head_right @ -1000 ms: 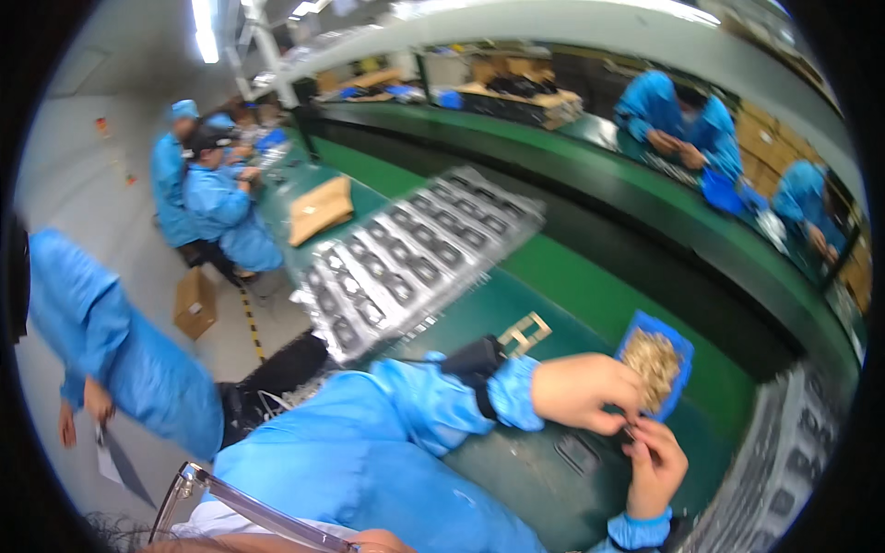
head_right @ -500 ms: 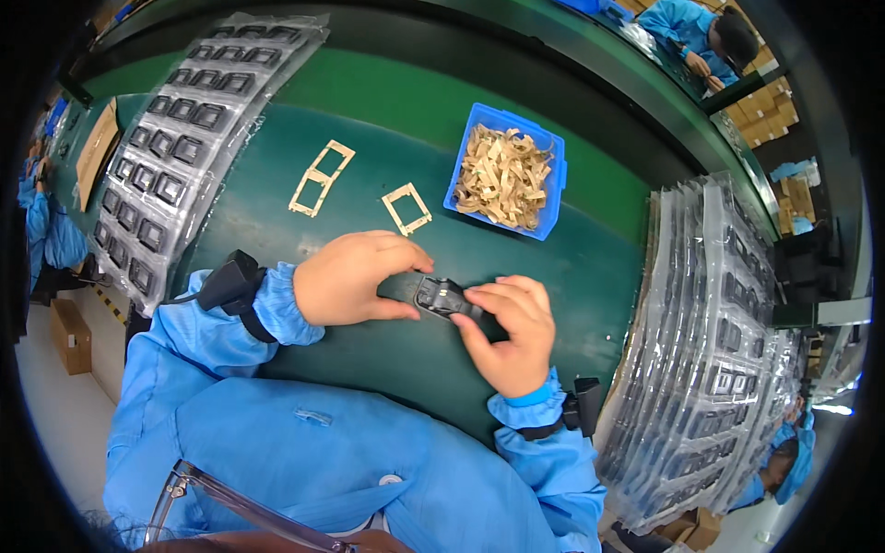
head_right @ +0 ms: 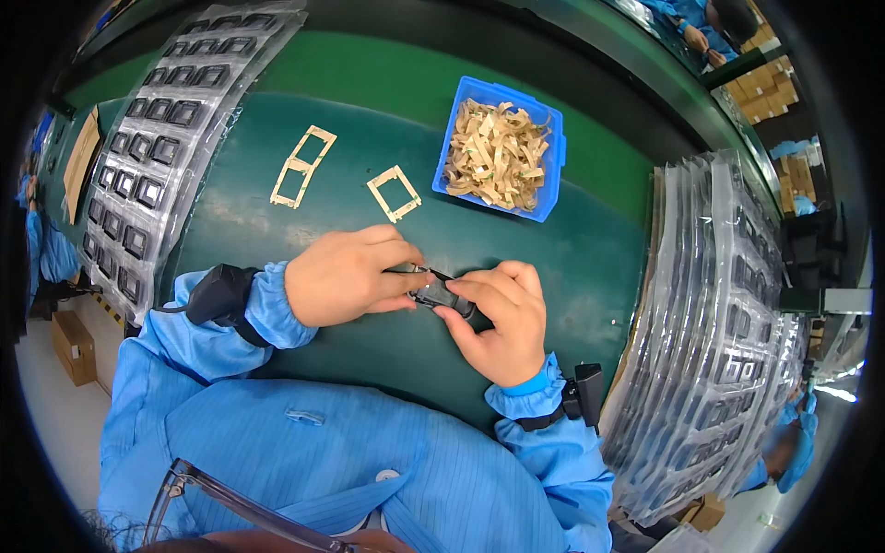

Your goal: Manually assembling small electronic parts by fitting components into plastic housings and securing them with adhesive frames.

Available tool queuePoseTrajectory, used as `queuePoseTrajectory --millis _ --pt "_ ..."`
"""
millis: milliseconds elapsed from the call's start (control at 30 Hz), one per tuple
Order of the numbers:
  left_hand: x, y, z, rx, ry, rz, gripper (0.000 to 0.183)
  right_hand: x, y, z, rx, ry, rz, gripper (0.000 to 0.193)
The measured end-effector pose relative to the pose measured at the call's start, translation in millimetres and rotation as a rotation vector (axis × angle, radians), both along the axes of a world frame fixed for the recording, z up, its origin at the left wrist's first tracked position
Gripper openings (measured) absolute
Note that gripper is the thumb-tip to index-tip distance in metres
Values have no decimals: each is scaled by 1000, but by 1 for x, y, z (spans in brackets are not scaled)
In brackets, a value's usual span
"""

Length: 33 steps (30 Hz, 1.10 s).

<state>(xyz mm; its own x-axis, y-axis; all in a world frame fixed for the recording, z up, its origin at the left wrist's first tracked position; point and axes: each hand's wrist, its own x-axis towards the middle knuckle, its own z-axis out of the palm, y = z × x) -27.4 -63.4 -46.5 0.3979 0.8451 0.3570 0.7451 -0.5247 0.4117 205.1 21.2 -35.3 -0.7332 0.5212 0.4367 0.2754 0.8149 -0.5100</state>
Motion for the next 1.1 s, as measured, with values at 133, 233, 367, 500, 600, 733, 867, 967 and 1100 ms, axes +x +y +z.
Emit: queuePoseTrajectory --millis 133,233,367,500,600,733,867,967,1100 --pt "5 -1 1 46 97 -14 33 3 1 -3 -29 0 -15 36" --pt "9 -1 4 35 217 -16 35 8 2 1 -89 -22 -11 42" --pt "7 1 1 65 247 -15 38 10 4 -10 -113 -3 17 46" --pt "1 2 18 87 44 -34 29 10 6 -16 -99 68 52 49" --pt "3 1 27 162 107 -69 23 5 6 -21 -124 175 113 50" --pt "10 7 26 131 74 -131 23 13 9 -23 -101 211 96 51" --pt "16 15 26 213 89 -188 20 21 9 -22 -124 202 111 54" --pt "17 19 22 236 96 -235 18 23 7 -21 -102 202 120 53" --pt "9 8 19 253 107 -257 22 11 11 -28 -123 183 162 49"
